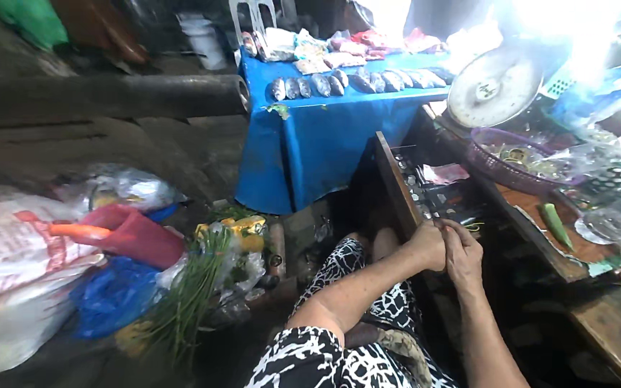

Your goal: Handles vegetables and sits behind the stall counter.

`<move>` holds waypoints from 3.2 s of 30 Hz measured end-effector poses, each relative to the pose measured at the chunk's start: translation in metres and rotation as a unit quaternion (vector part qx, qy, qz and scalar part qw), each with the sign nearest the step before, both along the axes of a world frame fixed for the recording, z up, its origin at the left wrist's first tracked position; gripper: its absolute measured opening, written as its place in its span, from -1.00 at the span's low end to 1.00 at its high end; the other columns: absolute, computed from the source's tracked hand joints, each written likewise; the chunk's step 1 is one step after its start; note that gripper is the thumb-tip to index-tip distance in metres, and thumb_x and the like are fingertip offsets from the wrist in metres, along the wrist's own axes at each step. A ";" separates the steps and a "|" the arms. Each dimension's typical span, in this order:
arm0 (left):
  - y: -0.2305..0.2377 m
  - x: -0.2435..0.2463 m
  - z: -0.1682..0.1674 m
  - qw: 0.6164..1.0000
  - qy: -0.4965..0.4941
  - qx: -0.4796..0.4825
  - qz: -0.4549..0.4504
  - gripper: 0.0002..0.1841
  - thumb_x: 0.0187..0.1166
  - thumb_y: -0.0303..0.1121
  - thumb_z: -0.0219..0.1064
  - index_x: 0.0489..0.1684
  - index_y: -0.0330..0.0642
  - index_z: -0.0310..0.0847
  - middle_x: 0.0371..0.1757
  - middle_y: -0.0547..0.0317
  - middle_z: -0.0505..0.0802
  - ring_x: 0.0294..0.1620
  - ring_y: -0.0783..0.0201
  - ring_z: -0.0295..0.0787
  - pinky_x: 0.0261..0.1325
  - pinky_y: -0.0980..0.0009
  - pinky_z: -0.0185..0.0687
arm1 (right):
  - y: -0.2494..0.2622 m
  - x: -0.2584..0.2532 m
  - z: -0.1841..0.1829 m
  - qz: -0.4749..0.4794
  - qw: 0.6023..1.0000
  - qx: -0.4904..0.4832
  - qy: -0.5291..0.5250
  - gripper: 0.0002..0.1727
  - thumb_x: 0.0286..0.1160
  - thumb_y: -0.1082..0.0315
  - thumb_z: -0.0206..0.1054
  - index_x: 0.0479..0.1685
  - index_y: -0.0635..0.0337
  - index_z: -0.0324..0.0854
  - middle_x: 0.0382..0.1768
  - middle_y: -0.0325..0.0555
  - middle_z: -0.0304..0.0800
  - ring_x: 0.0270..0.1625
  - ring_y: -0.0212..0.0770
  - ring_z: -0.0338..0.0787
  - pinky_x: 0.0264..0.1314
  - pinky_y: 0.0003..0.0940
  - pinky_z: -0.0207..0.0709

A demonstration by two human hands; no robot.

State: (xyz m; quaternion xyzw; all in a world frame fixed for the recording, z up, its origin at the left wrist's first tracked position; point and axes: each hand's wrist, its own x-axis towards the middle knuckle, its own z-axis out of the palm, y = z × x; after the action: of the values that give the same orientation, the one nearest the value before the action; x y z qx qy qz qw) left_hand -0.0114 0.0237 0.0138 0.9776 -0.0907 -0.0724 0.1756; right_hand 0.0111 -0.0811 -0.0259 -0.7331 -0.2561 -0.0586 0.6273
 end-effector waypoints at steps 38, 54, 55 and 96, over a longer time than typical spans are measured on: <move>-0.002 -0.002 0.004 1.000 0.015 0.012 0.006 -0.47 0.30 -0.33 0.54 0.30 -0.29 0.64 0.29 -0.12 0.76 0.42 -0.04 0.60 0.68 0.04 0.21 | -0.002 -0.001 0.000 -0.003 1.000 -0.005 0.001 -0.65 0.73 0.37 0.09 0.16 0.38 0.74 0.02 -0.08 0.90 0.05 -0.56 0.81 0.21 -0.62 0.65; -0.002 0.000 -0.001 1.000 0.001 0.020 0.008 -0.48 0.30 -0.32 0.53 0.28 -0.29 0.65 0.28 -0.10 0.78 0.42 -0.02 0.61 0.65 0.05 0.26 | -0.003 0.000 -0.003 0.006 1.000 0.002 -0.002 -0.64 0.74 0.37 0.08 0.18 0.40 0.72 0.07 -0.03 0.88 0.13 -0.50 0.82 0.29 -0.57 0.64; -0.003 -0.001 0.000 1.000 0.009 0.019 0.009 -0.48 0.30 -0.33 0.53 0.29 -0.30 0.64 0.29 -0.11 0.77 0.43 -0.03 0.60 0.67 0.05 0.23 | -0.003 -0.001 -0.003 0.005 1.000 0.003 0.001 -0.64 0.74 0.37 0.08 0.18 0.40 0.72 0.08 -0.03 0.88 0.13 -0.49 0.82 0.29 -0.57 0.64; 0.006 -0.001 -0.001 0.999 -0.013 -0.035 -0.028 -0.72 0.57 -0.30 0.34 0.02 -0.31 0.82 0.16 -0.10 0.87 0.39 -0.05 0.67 0.74 -0.02 0.13 | -0.029 -0.017 -0.005 0.018 0.997 -0.072 -0.025 -0.59 0.74 0.27 0.15 0.37 0.31 0.67 0.39 0.09 0.74 0.50 -0.20 0.68 0.61 -0.30 0.51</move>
State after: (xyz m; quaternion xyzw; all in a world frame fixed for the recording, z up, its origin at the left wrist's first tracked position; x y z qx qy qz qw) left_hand -0.0128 0.0300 0.0133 0.9688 -0.1229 -0.0612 0.2062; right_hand -0.0056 -0.1101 -0.0304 -0.7702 -0.2882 -0.0466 0.5671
